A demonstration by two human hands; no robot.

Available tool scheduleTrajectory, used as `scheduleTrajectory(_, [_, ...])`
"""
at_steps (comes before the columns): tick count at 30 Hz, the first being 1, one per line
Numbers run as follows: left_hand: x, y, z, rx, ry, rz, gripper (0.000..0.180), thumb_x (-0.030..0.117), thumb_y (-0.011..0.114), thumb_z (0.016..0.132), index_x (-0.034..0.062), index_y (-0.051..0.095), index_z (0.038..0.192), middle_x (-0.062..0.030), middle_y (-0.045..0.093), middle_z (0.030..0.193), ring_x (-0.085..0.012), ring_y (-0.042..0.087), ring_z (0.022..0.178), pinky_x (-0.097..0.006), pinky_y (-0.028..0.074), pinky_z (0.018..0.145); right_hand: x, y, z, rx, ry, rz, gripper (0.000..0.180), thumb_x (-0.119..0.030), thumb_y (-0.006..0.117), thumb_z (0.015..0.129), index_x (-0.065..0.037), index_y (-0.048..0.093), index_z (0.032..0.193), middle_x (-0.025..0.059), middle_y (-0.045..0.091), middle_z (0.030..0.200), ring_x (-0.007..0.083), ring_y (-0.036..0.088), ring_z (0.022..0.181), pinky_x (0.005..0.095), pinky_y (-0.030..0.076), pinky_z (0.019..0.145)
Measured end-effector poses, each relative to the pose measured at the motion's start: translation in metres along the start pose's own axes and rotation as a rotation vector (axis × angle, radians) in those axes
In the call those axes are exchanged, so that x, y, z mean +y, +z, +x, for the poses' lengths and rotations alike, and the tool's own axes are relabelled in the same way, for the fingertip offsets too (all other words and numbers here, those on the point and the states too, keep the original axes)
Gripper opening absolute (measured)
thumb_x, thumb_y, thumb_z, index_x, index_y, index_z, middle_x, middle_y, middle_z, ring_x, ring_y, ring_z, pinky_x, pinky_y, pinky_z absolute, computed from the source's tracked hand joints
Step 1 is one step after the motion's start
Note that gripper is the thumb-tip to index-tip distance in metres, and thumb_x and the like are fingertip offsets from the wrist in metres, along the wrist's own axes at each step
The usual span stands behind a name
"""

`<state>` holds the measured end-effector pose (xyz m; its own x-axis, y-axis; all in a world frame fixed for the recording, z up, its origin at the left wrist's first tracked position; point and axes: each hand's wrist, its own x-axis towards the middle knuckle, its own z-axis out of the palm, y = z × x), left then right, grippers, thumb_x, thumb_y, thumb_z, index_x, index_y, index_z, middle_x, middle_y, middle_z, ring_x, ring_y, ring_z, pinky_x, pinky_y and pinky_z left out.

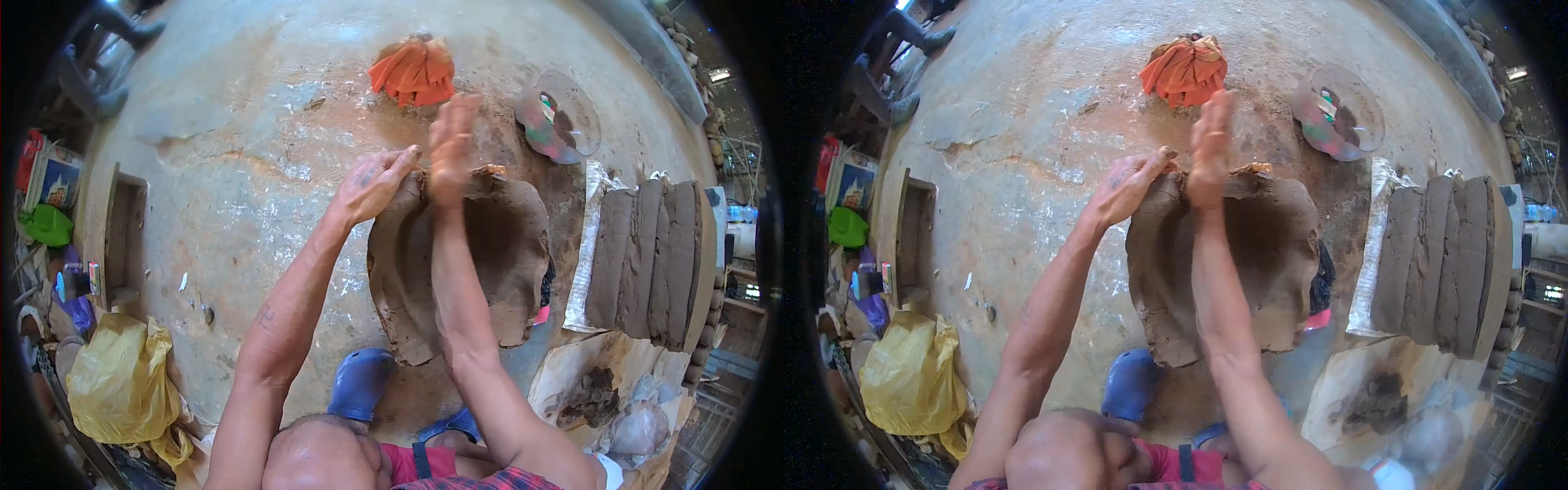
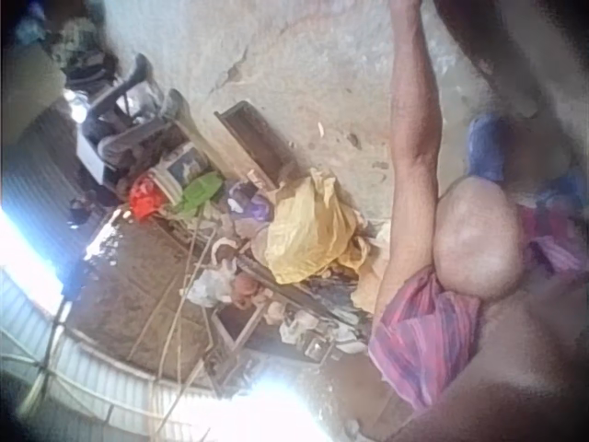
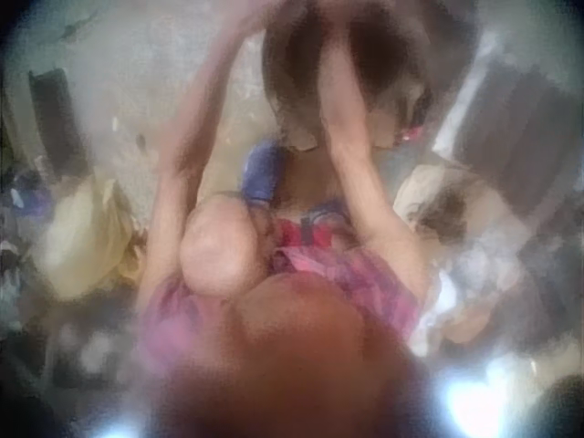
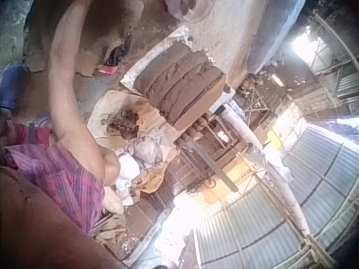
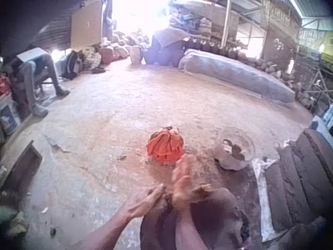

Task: The person cleans the interior of a large clay mold with a cloth, then uses a scraper and a wooden rib to smooth the surface of a large slab of clay before pressing it into the mold and trimming the edges with a tool.

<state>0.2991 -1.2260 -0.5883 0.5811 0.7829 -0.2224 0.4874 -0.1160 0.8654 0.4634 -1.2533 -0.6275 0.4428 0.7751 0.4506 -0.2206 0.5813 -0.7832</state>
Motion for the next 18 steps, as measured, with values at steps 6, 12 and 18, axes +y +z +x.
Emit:
scheduleTrajectory(6, [-0.011, -0.012, -0.009, -0.043, -0.055, -0.073, 0.074, 0.062, 0.037, 0.106, 0.0, 0.069, 0.131, -0.0203, 0.073, 0.124, -0.0277, 0.067, 0.111, -0.038, 0.048, 0.099, 0.013, 0.004, -0.007, -0.132, 0.174, -0.213, 0.079, -0.056, 0.035, 0.109, -0.015, 0.002, 0.168, 0.0097, 0.011, 0.175, 0.0298, 0.016, 0.16, 0.0488, 0.014, 0.128])
scheduleTrajectory(12, [-0.008, 0.013, -0.006, 0.007, -0.018, -0.227, 0.072, 0.062, 0.044, 0.105, -0.0014, 0.069, 0.13, -0.0209, 0.073, 0.122, -0.0283, 0.066, 0.119, -0.041, 0.049, 0.101, -0.004, -0.033, -0.003, -0.117, 0.104, -0.342, 0.075, -0.052, 0.039, 0.111, -0.009, 0.015, 0.167, 0.014, 0.024, 0.171, 0.0308, 0.032, 0.154, 0.0461, 0.025, 0.125])
scheduleTrajectory(18, [-0.038, 0.003, -0.037, 0.095, -0.036, -0.312, 0.079, 0.064, 0.034, 0.107, -0.0005, 0.057, 0.146, -0.017, 0.064, 0.143, -0.0291, 0.057, 0.134, -0.044, 0.042, 0.111, -0.116, 0.004, -0.052, 0.095, -0.113, -0.688, 0.042, -0.024, 0.058, 0.106, -0.003, 0.058, 0.142, 0.0162, 0.059, 0.145, 0.0265, 0.06, 0.129, 0.0374, 0.049, 0.105])
